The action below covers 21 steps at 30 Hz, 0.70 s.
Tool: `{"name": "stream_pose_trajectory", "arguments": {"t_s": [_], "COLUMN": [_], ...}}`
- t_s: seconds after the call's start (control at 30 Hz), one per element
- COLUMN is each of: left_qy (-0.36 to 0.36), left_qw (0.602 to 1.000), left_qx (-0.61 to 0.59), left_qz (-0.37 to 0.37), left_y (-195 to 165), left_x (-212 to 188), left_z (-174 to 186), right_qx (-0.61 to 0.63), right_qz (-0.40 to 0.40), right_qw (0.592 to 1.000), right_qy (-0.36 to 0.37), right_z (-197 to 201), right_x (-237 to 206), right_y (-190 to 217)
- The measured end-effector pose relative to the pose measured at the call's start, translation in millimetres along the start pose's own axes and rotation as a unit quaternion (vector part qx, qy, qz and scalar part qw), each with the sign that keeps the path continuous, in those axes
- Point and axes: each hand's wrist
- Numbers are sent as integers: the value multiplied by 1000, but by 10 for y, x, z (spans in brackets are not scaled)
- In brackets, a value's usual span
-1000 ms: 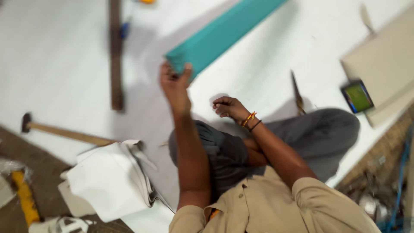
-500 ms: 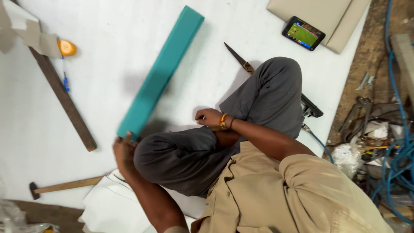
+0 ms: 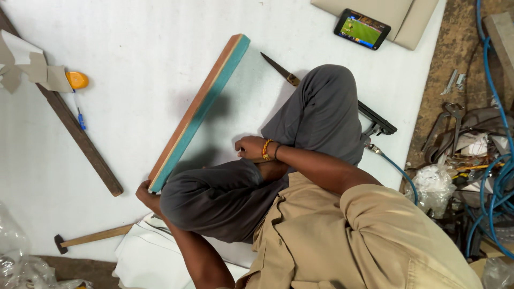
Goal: The person sits on the floor and wraps a strip of beige fabric around a long teal foam edging with a wooden board attached. They fold the fabric over the foam, press and smooth the edges by hand, and use a pneumatic nail gun to fasten the fabric along the strip, working it section by section on their lap.
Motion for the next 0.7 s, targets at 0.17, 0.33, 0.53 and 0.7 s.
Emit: {"name": "stream_pose_trajectory", "arguments": {"t_s": [0.17,0.33,0.53,0.7], "left_qy": [13,6,-172,-156], "left_qw": [999,998,921,886], "left_qx": [30,61,247,297], "left_qz": [22,11,-247,-321], "left_y": [94,228,42,-86], "left_x": [-135,-373,-291,88], "left_z": [-87,-115,-87,240], "right_qx": [178,560,569,664], "right_qz": [-86,-192,-121,-7], "right_qw": [980,802,786,747], "right_qy": [-19,-83,-208,16], "right_z": [256,784,952,952], "right_x": [137,399,925,1499], "right_y": [156,599,1262,1553]}}
Point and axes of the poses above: each hand's wrist, its own x-axis towards the middle knuckle, its own z-axis out of the back of the hand, y = z × x, and after that the axes turned 9 degrees about -z, right-handed
